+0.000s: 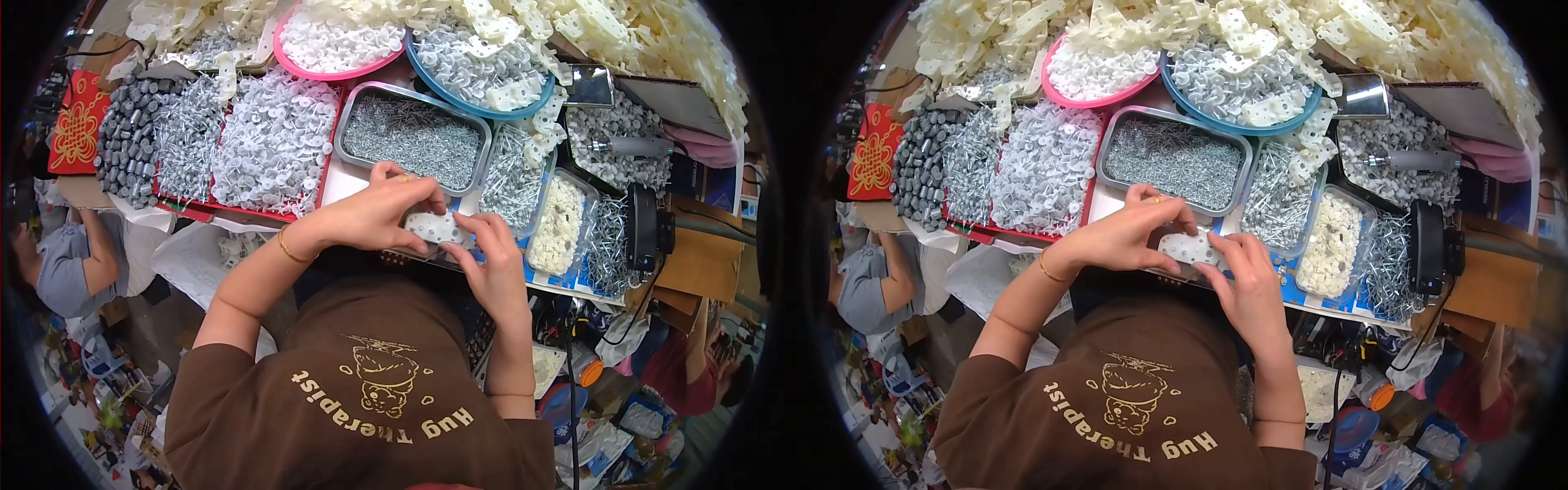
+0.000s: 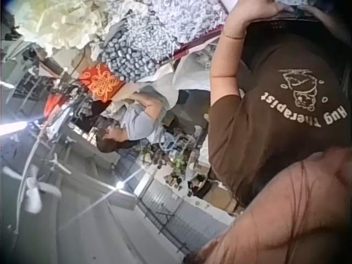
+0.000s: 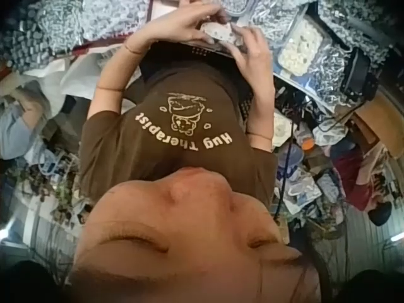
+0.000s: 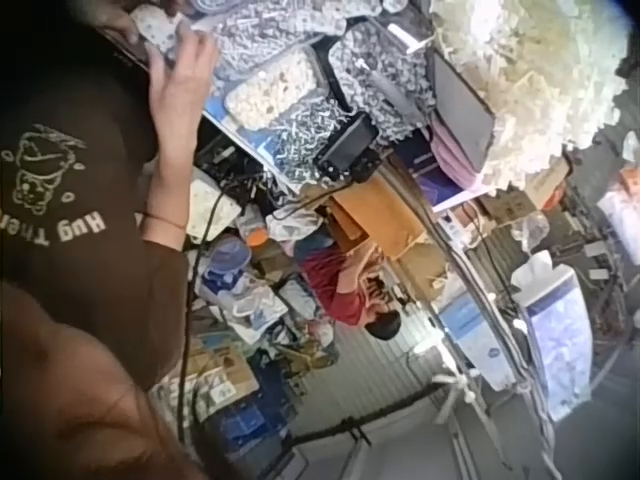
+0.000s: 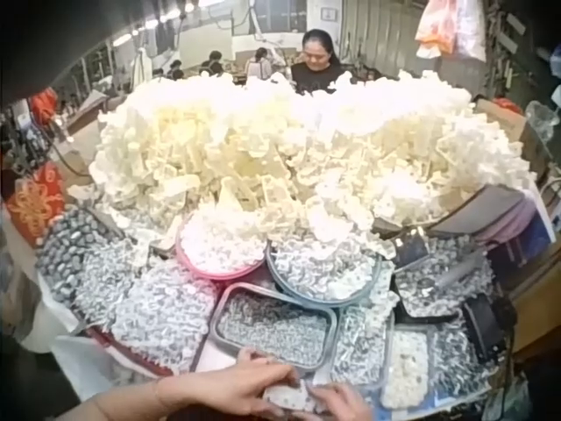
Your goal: Manually assembling small plastic and metal components into a housing and using a handheld tool to secure them.
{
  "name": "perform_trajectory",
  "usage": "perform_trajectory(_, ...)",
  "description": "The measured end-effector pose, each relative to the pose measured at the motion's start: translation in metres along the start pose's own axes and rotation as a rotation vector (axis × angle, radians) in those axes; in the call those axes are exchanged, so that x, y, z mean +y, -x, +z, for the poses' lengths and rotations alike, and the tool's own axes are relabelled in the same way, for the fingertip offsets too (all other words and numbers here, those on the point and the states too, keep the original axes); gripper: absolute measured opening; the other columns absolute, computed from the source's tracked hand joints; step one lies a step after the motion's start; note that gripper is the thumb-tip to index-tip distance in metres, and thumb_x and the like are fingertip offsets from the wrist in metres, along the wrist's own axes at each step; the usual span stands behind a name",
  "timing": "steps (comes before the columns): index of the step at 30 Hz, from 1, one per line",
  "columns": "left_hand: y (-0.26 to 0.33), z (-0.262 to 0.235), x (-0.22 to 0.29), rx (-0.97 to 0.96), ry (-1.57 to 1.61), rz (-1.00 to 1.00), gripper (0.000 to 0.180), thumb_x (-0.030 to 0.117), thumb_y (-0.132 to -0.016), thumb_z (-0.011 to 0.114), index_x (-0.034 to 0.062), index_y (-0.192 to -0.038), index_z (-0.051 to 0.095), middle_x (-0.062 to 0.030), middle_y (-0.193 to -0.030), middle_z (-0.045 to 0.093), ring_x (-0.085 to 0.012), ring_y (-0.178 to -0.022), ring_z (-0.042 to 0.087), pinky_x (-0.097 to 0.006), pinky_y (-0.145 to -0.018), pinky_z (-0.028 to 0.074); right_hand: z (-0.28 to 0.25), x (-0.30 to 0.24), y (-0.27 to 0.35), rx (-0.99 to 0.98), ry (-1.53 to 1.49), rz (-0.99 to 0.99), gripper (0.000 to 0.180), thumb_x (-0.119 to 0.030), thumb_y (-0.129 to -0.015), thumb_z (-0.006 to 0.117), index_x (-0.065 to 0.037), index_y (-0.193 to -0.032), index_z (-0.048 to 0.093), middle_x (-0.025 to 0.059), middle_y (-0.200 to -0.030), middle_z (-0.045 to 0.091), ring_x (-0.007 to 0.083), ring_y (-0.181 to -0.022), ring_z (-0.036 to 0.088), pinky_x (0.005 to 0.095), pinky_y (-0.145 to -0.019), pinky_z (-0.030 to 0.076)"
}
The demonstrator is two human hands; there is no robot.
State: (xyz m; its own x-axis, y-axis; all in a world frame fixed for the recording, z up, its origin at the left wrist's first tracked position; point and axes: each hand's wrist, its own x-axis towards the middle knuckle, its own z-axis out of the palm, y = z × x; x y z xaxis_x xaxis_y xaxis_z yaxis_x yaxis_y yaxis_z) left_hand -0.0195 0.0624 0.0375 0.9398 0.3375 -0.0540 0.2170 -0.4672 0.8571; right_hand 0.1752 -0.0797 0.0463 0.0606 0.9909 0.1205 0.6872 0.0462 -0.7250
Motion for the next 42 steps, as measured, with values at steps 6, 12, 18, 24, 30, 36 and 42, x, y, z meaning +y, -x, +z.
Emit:
perform_trajectory(6, 0.014, 0.019, 0.001, 0.277, -0.104, -0.034, 0.052, 0.036, -0.079, 0.081, 0.0133, -0.120, 0.060, 0.0013, -0.111, 0.069, -0.0180, -0.113, 0.062, -0.053, -0.111, 0.017, 0.001, 0.001, -0.004, -0.001, 0.010, 0.006, 0.034, -0.012, -0.081, 0.079, -0.002, -0.112, 0.068, 0.0121, -0.099, 0.062, 0.0271, -0.083, 0.063, 0.0346, -0.069, 0.051)
perform_trajectory(12, 0.028, 0.040, -0.003, 0.419, -0.411, 0.122, 0.050, 0.016, -0.073, 0.078, 0.0066, -0.120, 0.062, -0.0047, -0.113, 0.069, -0.0205, -0.113, 0.063, -0.050, -0.110, 0.033, -0.002, 0.005, -0.010, -0.043, -0.077, 0.038, 0.036, -0.014, -0.079, 0.081, -0.002, -0.109, 0.068, 0.0098, -0.093, 0.060, 0.0219, -0.074, 0.057, 0.0327, -0.065, 0.048)
perform_trajectory(18, 0.024, 0.039, 0.002, 0.429, -0.453, 0.152, 0.052, 0.010, -0.071, 0.077, 0.0033, -0.121, 0.062, -0.0074, -0.116, 0.069, -0.0211, -0.112, 0.065, -0.053, -0.114, 0.032, 0.002, 0.005, -0.011, -0.023, -0.185, 0.132, 0.037, -0.014, -0.076, 0.084, -0.002, -0.106, 0.068, 0.0069, -0.088, 0.055, 0.0175, -0.069, 0.051, 0.0314, -0.064, 0.045)
perform_trajectory(24, 0.025, 0.053, -0.004, 0.548, -0.457, 0.167, 0.051, 0.009, -0.070, 0.077, 0.0018, -0.118, 0.062, -0.0095, -0.111, 0.070, -0.0223, -0.107, 0.068, -0.054, -0.113, 0.035, 0.008, -0.004, 0.008, 0.185, 0.032, -0.011, 0.035, -0.013, -0.074, 0.084, -0.004, -0.104, 0.070, 0.0062, -0.084, 0.057, 0.0197, -0.070, 0.053, 0.0313, -0.064, 0.045)
perform_trajectory(30, 0.023, 0.055, -0.016, 0.547, -0.430, 0.226, 0.050, 0.009, -0.069, 0.076, 0.0013, -0.117, 0.063, -0.0100, -0.113, 0.070, -0.0228, -0.107, 0.068, -0.053, -0.112, 0.036, 0.037, -0.002, 0.043, 0.141, 0.165, -0.005, 0.038, -0.012, -0.074, 0.086, -0.002, -0.106, 0.068, 0.0125, -0.093, 0.068, 0.0287, -0.072, 0.061, 0.0361, -0.068, 0.050)
perform_trajectory(36, 0.023, 0.033, -0.005, 0.437, -0.240, 0.147, 0.040, 0.024, -0.080, 0.080, 0.0098, -0.114, 0.066, -0.0027, -0.113, 0.071, -0.0203, -0.113, 0.064, -0.050, -0.111, 0.029, 0.048, 0.016, 0.053, 0.172, 0.017, -0.049, 0.044, -0.009, -0.073, 0.086, -0.002, -0.111, 0.064, 0.0143, -0.098, 0.069, 0.0298, -0.084, 0.066, 0.0378, -0.072, 0.053)
perform_trajectory(42, 0.013, 0.028, 0.006, 0.385, -0.108, -0.121, 0.032, 0.026, -0.078, 0.084, 0.0093, -0.097, 0.064, -0.0002, -0.116, 0.073, -0.0158, -0.107, 0.060, -0.039, -0.099, 0.027, 0.058, 0.015, 0.040, 0.192, 0.053, -0.135, 0.025, -0.008, -0.074, 0.082, -0.002, -0.092, 0.066, 0.0096, -0.080, 0.067, 0.0281, -0.072, 0.064, 0.0376, -0.065, 0.053)
